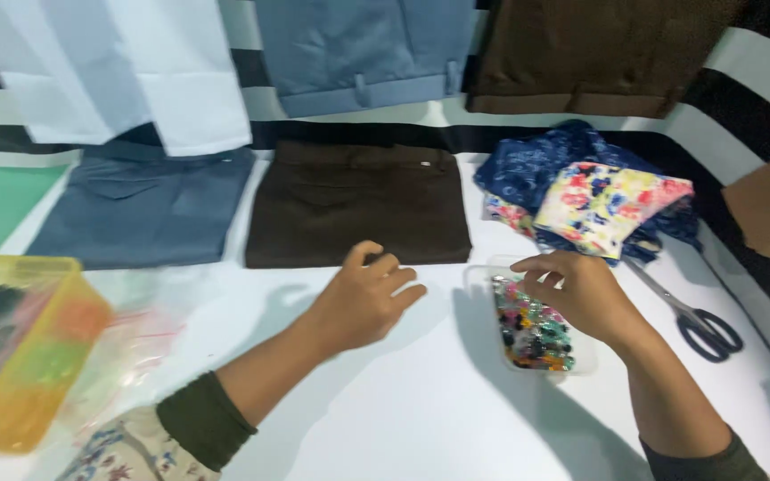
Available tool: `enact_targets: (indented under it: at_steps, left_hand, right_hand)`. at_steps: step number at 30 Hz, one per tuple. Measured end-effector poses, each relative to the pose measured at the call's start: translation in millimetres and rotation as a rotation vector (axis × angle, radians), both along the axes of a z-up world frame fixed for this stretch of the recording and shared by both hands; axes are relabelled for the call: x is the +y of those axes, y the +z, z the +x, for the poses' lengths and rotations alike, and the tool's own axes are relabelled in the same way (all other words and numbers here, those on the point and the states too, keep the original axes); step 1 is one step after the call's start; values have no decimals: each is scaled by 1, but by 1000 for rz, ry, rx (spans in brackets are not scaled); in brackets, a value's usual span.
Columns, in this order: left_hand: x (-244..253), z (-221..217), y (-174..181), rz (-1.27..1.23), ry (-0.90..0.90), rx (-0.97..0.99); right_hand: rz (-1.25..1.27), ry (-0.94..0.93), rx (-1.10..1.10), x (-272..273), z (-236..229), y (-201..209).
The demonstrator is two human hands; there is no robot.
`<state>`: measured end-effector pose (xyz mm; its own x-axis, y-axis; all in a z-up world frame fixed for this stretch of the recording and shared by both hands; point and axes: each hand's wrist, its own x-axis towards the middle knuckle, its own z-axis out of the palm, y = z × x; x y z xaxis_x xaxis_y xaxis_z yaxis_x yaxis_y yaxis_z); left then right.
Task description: Sorting and counting small black buttons on a work surface
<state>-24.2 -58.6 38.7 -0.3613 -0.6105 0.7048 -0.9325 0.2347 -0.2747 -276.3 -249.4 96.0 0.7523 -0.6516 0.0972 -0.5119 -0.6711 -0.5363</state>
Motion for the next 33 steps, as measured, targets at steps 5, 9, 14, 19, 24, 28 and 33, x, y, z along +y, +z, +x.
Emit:
enact_targets:
  at_steps: [5, 9, 14, 19, 24, 28, 33]
  left_hand:
    - [-57, -55, -17, 58, -102, 208]
    - [-96, -82, -32, 226, -78, 419]
    - [-133, -92, -50, 396, 39, 412]
    - [-140, -101, -47, 454, 99, 404]
    - [-122, -100, -16, 686, 14, 543]
    - [-112, -99, 2, 769, -6, 547]
    - [-110, -103, 7, 830, 17, 534]
  right_hand:
    - [-24, -3, 58, -44, -23, -45]
    - [-112, -13, 52, -61, -25, -70]
    - [-192, -19, 125, -57, -15, -77]
    - [-224, -3, 184, -57, -18, -77]
    - [-113, 76, 117, -42, -23, -51]
    - [-13, 159, 133, -26, -24, -34]
    - [-64, 190, 225, -24, -19, -34]
